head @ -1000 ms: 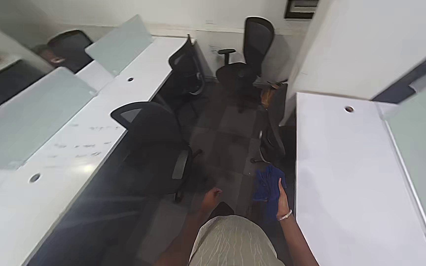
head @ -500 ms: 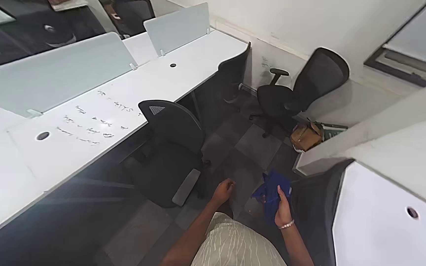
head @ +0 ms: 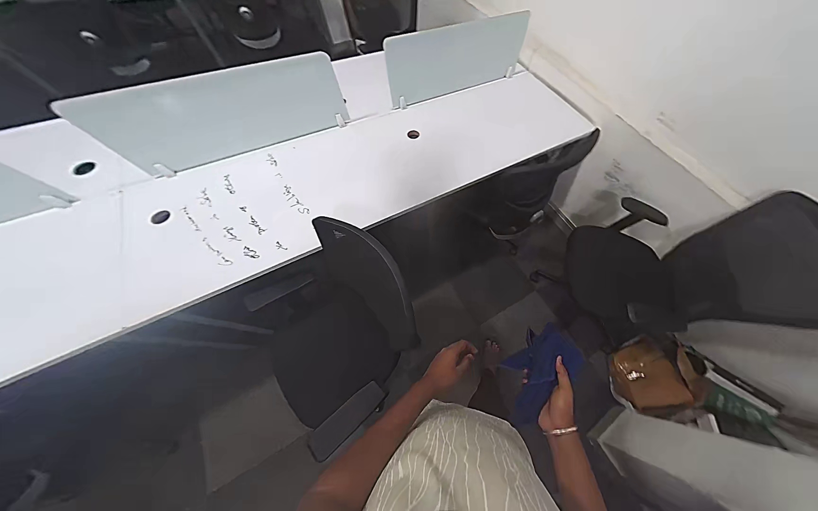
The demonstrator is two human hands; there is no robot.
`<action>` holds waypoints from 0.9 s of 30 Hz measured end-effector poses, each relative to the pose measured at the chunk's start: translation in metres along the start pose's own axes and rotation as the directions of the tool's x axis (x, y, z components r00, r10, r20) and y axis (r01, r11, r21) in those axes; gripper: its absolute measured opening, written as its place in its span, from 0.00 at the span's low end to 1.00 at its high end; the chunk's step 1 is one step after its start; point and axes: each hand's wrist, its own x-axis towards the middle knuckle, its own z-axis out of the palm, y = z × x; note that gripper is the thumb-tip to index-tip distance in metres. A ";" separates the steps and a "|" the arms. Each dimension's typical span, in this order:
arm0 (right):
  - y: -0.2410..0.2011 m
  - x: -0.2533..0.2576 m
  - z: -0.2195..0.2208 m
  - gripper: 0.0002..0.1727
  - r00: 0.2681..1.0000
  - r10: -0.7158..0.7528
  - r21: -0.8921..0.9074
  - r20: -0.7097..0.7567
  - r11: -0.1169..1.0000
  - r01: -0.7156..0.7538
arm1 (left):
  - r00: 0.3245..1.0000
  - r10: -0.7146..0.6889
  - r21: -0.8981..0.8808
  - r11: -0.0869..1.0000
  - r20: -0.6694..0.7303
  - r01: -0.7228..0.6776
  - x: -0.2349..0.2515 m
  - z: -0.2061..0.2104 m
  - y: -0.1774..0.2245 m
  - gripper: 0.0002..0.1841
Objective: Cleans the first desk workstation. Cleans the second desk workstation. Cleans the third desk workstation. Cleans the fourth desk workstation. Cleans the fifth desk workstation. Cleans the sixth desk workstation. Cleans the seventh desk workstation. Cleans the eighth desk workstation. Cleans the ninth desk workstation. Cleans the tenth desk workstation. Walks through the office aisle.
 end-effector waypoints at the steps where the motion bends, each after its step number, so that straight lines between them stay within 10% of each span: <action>1: -0.008 0.027 0.007 0.25 0.999 0.010 -0.018 0.044 1.000 -0.009 | 0.999 -0.001 -0.007 1.000 -0.051 0.000 0.019 -0.007 0.001 0.17; 14: -0.126 0.292 0.195 0.24 0.860 0.166 -0.299 0.482 0.954 -0.017 | 0.729 -0.257 -0.154 0.966 -0.635 0.207 0.166 -0.108 0.033 0.19; 20: -0.095 0.333 0.302 0.24 0.780 0.267 -0.371 0.566 0.927 -0.048 | 0.507 -0.304 -0.143 0.933 -0.807 0.331 0.208 -0.261 0.013 0.20; 27: -0.061 0.355 0.418 0.25 0.783 0.365 -0.508 0.504 0.858 -0.073 | 0.509 -0.547 0.062 0.639 -0.664 0.767 0.233 -0.453 -0.035 0.21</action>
